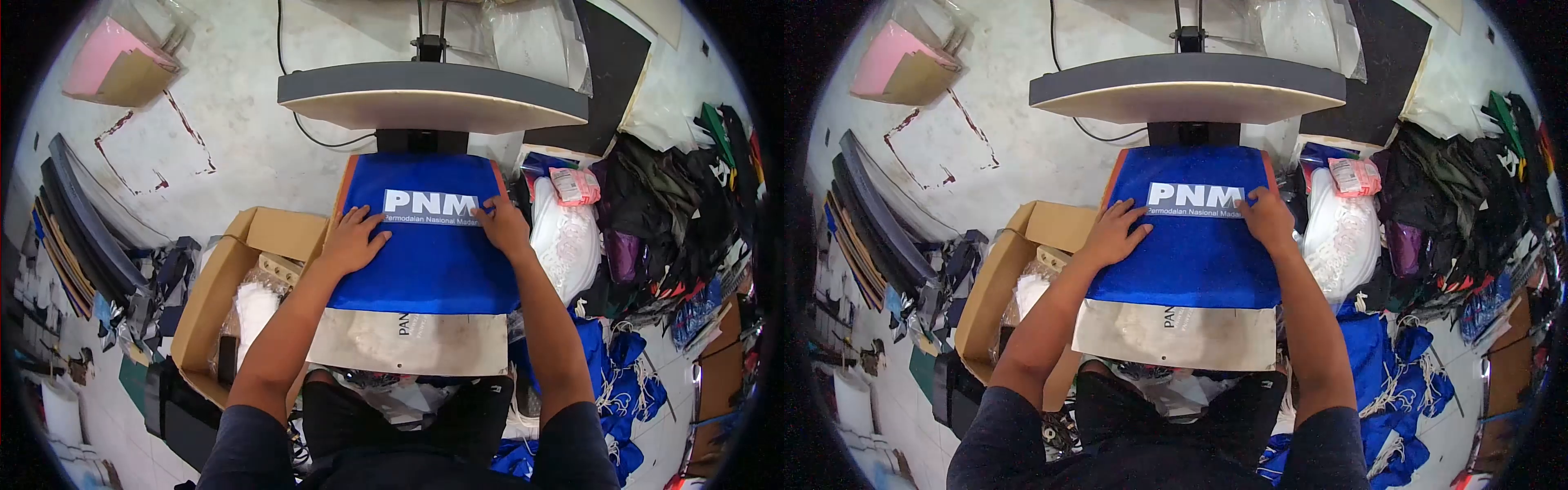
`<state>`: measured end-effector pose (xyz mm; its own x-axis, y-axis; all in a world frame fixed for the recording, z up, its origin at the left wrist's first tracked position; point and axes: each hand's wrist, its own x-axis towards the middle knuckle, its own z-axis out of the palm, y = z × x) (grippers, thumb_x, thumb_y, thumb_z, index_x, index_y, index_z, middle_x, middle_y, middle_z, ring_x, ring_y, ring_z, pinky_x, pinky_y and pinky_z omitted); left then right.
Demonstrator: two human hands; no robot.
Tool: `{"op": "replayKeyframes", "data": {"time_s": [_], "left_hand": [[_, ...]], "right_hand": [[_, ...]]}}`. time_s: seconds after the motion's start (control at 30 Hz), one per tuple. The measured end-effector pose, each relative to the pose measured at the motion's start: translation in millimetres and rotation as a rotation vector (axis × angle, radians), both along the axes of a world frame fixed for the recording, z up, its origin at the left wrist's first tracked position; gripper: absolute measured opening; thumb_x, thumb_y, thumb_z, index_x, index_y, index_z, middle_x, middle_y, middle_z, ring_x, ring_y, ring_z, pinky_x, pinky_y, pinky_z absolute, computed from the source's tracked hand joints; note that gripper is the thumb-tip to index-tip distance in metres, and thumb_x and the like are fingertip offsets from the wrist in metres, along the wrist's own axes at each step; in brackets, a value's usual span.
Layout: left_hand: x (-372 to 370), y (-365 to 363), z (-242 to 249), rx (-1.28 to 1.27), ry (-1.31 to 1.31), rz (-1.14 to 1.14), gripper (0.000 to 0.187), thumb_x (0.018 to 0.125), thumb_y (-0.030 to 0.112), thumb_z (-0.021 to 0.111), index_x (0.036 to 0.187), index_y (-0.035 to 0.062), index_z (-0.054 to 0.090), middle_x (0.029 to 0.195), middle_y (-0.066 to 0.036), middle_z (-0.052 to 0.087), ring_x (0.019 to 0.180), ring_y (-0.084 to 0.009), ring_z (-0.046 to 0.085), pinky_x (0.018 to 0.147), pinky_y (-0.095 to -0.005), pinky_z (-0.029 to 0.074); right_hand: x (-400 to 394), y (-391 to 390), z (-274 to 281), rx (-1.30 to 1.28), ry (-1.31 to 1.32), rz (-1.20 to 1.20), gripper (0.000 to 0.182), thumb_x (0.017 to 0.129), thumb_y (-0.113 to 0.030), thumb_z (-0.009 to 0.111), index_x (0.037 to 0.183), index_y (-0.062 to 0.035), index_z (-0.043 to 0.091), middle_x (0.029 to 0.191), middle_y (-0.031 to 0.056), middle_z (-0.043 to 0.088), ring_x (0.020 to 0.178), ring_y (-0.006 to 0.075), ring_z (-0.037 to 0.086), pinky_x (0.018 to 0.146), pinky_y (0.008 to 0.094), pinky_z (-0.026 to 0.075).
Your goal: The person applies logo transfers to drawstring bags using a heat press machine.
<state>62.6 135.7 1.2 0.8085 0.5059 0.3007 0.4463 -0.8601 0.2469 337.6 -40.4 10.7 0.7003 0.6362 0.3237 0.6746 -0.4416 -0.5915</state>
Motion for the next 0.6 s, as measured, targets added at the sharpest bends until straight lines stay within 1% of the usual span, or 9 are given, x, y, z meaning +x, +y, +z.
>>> {"op": "replayKeyframes", "data": {"time_s": [0.07,0.1,0.17,0.2,0.27,0.43,0.6], "left_hand": [[-1.2,0.2,-6.8,0.010,-0.057,-0.005,0.049,0.093,0.043,0.057,0.130,0.0115,0.059,0.142,-0.024,0.047,0.134,-0.0426,0.041,0.113,-0.0484,0.029],[-1.6,-0.8,-7.3,0.000,-0.054,-0.007,0.049,0.093,0.043,0.057,0.130,0.0115,0.059,0.142,-0.024,0.047,0.134,-0.0426,0.041,0.113,-0.0484,0.029],[-3.1,-1.8,-5.8,-0.006,-0.089,-0.009,0.048,0.092,0.042,0.059,0.129,0.0108,0.060,0.141,-0.024,0.048,0.132,-0.0431,0.042,0.113,-0.0487,0.031],[-4.0,-0.8,-7.5,-0.012,-0.087,-0.013,0.048,0.092,0.042,0.059,0.129,0.0108,0.060,0.141,-0.024,0.048,0.132,-0.0431,0.042,0.113,-0.0487,0.031],[-4.2,2.9,-6.5,-0.031,-0.082,-0.028,0.048,0.092,0.041,0.060,0.129,0.0102,0.061,0.141,-0.024,0.048,0.132,-0.0436,0.042,0.112,-0.0481,0.033],[-8.7,5.6,2.8,-0.066,-0.045,-0.071,0.048,0.093,0.040,0.060,0.130,0.0105,0.060,0.142,-0.024,0.047,0.134,-0.0432,0.040,0.112,-0.0472,0.033],[-12.9,9.5,2.0,-0.060,-0.044,-0.099,0.047,0.093,0.040,0.059,0.131,0.0115,0.059,0.143,-0.024,0.046,0.135,-0.0434,0.039,0.112,-0.0478,0.033]], "right_hand": [[-9.6,-17.0,1.6,-0.050,-0.100,0.162,0.038,0.082,-0.039,0.071,0.107,-0.0101,0.070,0.100,0.0140,0.069,0.093,0.0344,0.066,0.081,0.0437,0.050],[-13.5,-23.9,-2.8,-0.059,-0.096,0.159,0.038,0.082,-0.039,0.071,0.107,-0.0101,0.070,0.100,0.0140,0.069,0.093,0.0344,0.066,0.081,0.0437,0.050],[-19.9,-34.9,-11.2,-0.104,-0.387,0.272,0.036,0.085,-0.038,0.068,0.110,-0.0126,0.070,0.110,0.0102,0.066,0.101,0.0320,0.062,0.090,0.0450,0.044],[-22.3,-37.5,-14.7,-0.110,-0.384,0.269,0.036,0.085,-0.038,0.068,0.110,-0.0126,0.070,0.110,0.0102,0.066,0.101,0.0320,0.062,0.090,0.0450,0.044],[-24.2,-38.3,-18.1,-0.078,-0.415,0.254,0.034,0.087,-0.038,0.066,0.111,-0.0148,0.071,0.118,0.0084,0.062,0.109,0.0307,0.057,0.095,0.0458,0.038],[-23.9,-38.9,-21.7,-0.062,-0.443,0.244,0.033,0.088,-0.037,0.065,0.113,-0.0155,0.070,0.119,0.0091,0.061,0.111,0.0318,0.055,0.095,0.0461,0.039],[-24.7,-39.6,-23.7,-0.029,-0.446,0.254,0.033,0.088,-0.037,0.065,0.113,-0.0165,0.070,0.119,0.0092,0.061,0.110,0.0325,0.055,0.095,0.0462,0.040]]}}
